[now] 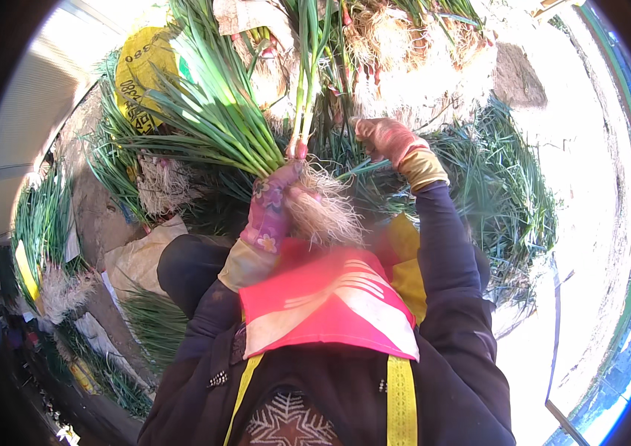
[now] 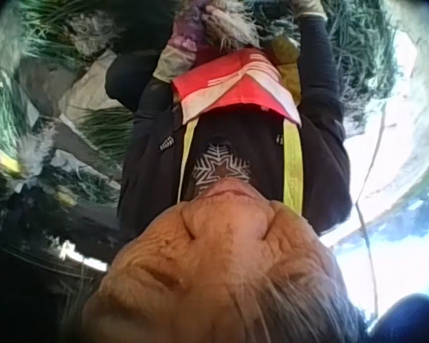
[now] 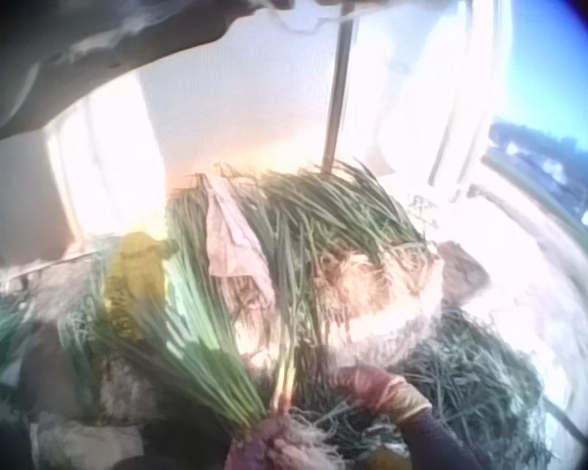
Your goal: The person repeatedly cleans bundles of green onions by hand, removing dirt and roots from the base. They handle multiple bundles one at a time, shaking and pulling off debris, then placing the cleaned onions aside.
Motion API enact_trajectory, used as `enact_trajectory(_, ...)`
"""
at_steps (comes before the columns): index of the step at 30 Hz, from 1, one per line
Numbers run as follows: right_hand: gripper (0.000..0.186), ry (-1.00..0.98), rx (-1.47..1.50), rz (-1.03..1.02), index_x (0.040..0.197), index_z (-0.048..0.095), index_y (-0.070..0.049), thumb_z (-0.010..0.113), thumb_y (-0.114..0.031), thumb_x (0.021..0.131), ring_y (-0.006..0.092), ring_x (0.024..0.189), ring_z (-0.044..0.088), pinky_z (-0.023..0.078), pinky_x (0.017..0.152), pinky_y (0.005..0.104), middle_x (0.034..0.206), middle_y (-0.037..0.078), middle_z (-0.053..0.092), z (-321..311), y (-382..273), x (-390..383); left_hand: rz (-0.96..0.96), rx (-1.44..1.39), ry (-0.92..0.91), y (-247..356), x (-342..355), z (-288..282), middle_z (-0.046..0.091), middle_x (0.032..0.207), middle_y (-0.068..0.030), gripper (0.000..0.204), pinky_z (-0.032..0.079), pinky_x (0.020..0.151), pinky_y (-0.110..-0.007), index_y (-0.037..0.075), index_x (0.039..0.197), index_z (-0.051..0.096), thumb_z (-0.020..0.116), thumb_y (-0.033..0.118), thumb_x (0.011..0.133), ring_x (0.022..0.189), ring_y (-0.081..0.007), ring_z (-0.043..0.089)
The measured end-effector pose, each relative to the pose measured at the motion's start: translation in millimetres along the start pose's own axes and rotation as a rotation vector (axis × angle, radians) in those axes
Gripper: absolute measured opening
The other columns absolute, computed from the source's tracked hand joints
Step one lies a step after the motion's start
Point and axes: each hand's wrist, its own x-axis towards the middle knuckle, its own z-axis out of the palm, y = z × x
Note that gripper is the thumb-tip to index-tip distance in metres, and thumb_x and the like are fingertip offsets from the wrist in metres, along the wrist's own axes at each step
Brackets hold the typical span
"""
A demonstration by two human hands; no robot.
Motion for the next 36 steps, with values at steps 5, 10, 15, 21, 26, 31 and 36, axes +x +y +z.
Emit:
enact_trajectory(5,0.032,-0.219,0.449,-0.461,0.1,0.057,0.002,0.057,-0.026,0.085,0.0131,0.077,0.054,0.046,0.071,0.0286,0.083,0.004,0.059,71.4,-38.0,-11.2,-0.205,-0.19,0.043,-11.8,0.0,-2.4,0.059,0.075,-0.0028,0.027,0.041,0.051,-0.02,0.004,0.099,0.061,0.063,0.021,0.079,0.06,-0.0109,0.053)
enact_trajectory(10,0.022,0.073,0.362,-0.175,0.095,0.057,-0.003,0.057,-0.017,0.08,0.0242,0.065,0.059,0.047,0.058,0.0365,0.075,0.011,0.058,71.3,-50.3,-21.5,-0.205,-0.382,0.017,-15.0,-0.8,-9.7,0.063,0.08,-0.0073,0.024,0.047,0.053,-0.024,0.0,0.097,0.062,0.058,0.019,0.083,0.06,-0.0161,0.059)
enact_trajectory(15,0.021,-0.009,-0.493,-0.553,0.092,0.058,-0.003,0.056,-0.019,0.078,0.0363,0.072,0.058,0.047,0.06,0.0399,0.078,0.021,0.059,74.2,-44.7,-47.3,-0.06,-0.262,-0.03,-7.4,2.7,-7.8,0.061,0.086,-0.0024,0.03,0.041,0.046,-0.017,0.003,0.11,0.057,0.058,0.018,0.084,0.057,-0.0055,0.054)
enact_trajectory(21,0.038,-0.088,0.205,-0.532,0.102,0.058,-0.004,0.058,-0.035,0.079,0.0338,0.081,0.06,0.048,0.07,0.037,0.089,0.019,0.062,96.1,-15.5,-58.9,0.094,-0.005,-0.105,1.7,-15.1,-10.4,0.063,0.079,-0.007,0.028,0.046,0.047,-0.02,0.001,0.105,0.06,0.06,0.016,0.082,0.059,-0.012,0.059)
enact_trajectory(26,0.031,-0.126,-0.38,-0.255,0.102,0.061,-0.008,0.056,-0.029,0.079,0.0329,0.085,0.061,0.048,0.073,0.0363,0.096,0.014,0.063,94.1,29.7,-64.6,0.149,0.124,-0.294,19.7,-5.3,-37.7,0.062,0.089,-0.0172,0.033,0.052,0.06,-0.029,-0.005,0.109,0.053,0.052,0.018,0.085,0.076,-0.0243,0.063)
enact_trajectory(31,0.033,-0.41,-0.746,0.079,0.102,0.063,-0.011,0.053,-0.03,0.077,0.0315,0.099,0.057,0.045,0.084,0.038,0.103,0.018,0.06,83.1,71.7,-69.8,0.182,-0.171,-0.574,56.8,9.2,-62.4,0.057,0.097,-0.0198,0.037,0.041,0.09,-0.045,-0.004,0.111,0.041,0.05,0.02,0.084,0.085,-0.0278,0.057)
enact_trajectory(36,0.039,0.041,-0.489,-0.061,0.112,0.055,-0.004,0.055,-0.029,0.082,0.0294,0.095,0.059,0.046,0.082,0.0346,0.103,0.017,0.061,48.4,11.3,-15.4,0.019,-0.627,-0.149,34.5,8.0,-36.3,0.053,0.077,-0.0039,0.014,0.045,0.079,-0.038,0.005,0.092,0.051,0.054,0.016,0.084,0.071,-0.0199,0.053)
